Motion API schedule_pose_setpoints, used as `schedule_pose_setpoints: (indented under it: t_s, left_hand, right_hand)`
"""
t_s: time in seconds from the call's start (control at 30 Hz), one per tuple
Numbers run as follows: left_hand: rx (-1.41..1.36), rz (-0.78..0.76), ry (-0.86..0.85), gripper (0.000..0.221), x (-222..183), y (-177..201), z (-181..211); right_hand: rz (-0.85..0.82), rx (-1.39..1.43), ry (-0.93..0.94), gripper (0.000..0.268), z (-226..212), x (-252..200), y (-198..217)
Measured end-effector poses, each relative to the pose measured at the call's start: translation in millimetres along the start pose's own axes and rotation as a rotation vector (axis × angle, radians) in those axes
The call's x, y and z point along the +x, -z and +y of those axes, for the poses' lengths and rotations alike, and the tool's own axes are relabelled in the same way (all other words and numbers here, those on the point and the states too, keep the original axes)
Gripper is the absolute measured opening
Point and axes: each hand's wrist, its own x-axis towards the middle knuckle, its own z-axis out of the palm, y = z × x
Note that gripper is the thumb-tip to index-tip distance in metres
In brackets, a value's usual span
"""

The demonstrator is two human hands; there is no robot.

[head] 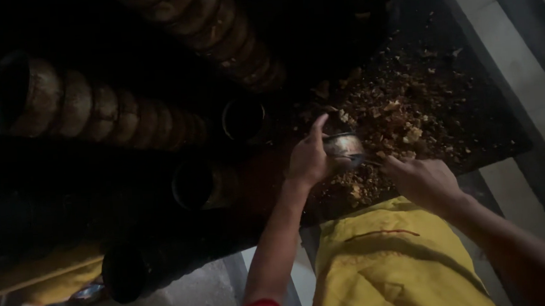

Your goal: The recorder uses a scraping tool to remove coconut meat from shells and then stacks the emptied shells.

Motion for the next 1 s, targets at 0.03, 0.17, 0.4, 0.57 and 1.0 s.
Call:
schedule_pose_setpoints:
  t_s: [0.03, 0.17, 0.4, 0.57, 1.0]
  left_hand:
    - [0.004, 0.003, -0.006, 0.088, 0.3, -0.5, 0.4]
    - [-0.089, 0.11, -0.144, 0.107, -8.1, 11.6, 8.8]
    - [-0.462, 0.557, -0.183, 0.078, -45.9, 22.6, -41.3]
    - [-0.657, 0.851, -0.204, 0.048, -40.1, -1.8, -84.0]
    - [-2.62, -0.024, -0.686, 0.029, -32.1, -70.3, -69.6]
  right_hand:
    - [0.007, 0.001, -0.004, 0.018, -2.1, 7.0, 20.0]
    - [-0.107, 0.026, -0.024, 0.02, -9.8, 10.3, 53.4]
    - [0.342, 0.59, 0.003, 0.028, 0.5, -14.4, 37.5]
    - [-0.024, 0.336, -0.282, 0.024, -4.4, -10.2, 17.1]
    - [0.571, 0.967, 0.21, 0.022, -50.4, -7.0, 15.7]
